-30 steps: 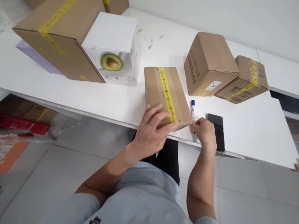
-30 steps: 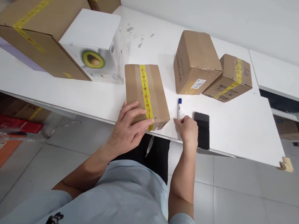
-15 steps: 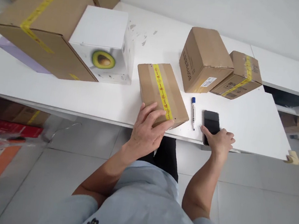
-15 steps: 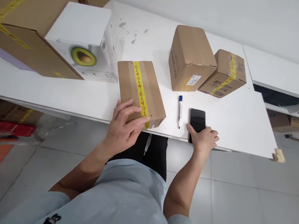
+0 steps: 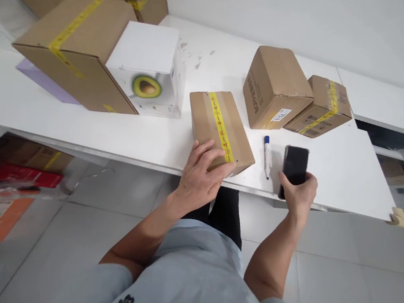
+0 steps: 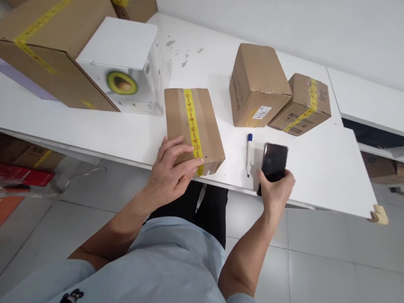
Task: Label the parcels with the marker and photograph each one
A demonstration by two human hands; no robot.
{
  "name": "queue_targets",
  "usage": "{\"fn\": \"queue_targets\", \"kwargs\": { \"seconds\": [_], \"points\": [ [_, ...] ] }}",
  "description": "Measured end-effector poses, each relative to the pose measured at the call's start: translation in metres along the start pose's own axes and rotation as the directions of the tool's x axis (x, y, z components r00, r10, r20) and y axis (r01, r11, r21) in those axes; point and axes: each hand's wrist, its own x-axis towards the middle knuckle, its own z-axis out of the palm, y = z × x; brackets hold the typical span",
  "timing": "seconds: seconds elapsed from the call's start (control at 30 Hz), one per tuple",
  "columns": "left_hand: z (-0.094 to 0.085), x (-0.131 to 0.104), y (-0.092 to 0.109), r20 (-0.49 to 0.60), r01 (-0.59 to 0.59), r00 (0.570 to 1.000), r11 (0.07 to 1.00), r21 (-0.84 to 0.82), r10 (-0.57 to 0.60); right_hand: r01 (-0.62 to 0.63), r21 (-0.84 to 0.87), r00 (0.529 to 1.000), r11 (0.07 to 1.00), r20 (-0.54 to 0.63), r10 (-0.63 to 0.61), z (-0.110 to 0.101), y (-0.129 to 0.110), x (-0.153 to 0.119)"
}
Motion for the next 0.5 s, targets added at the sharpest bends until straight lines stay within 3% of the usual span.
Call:
{"fn": "queue_targets", "kwargs": {
  "seconds": [0.1,0.23,0.37,0.5],
  "points": [
    [0.001,0.0,-0.002,-0.002,0.009,1.0,1.0,-0.015,-0.009,0.109,0.273,0.994,0.956,-0.033,-0.103,-0.006,-0.001,-0.017],
    [0.005,0.003,-0.006,0.009,0.028,1.0,0.999,-0.017,-0.027,0.226,0.578,0.954,0.784,0.032,-0.299,-0.006,-0.018,-0.056],
    [0.009,0.01,-0.012,0.029,0.002,1.0,1.0,0.004,-0.002,0.351,0.559,0.903,0.751,0.01,-0.429,0.001,-0.042,-0.092],
    [0.014,0.013,-0.018,0.039,-0.018,0.999,1.0,0.004,0.018,0.522,0.482,0.822,0.703,-0.065,-0.566,0.009,-0.059,-0.108]
  ]
}}
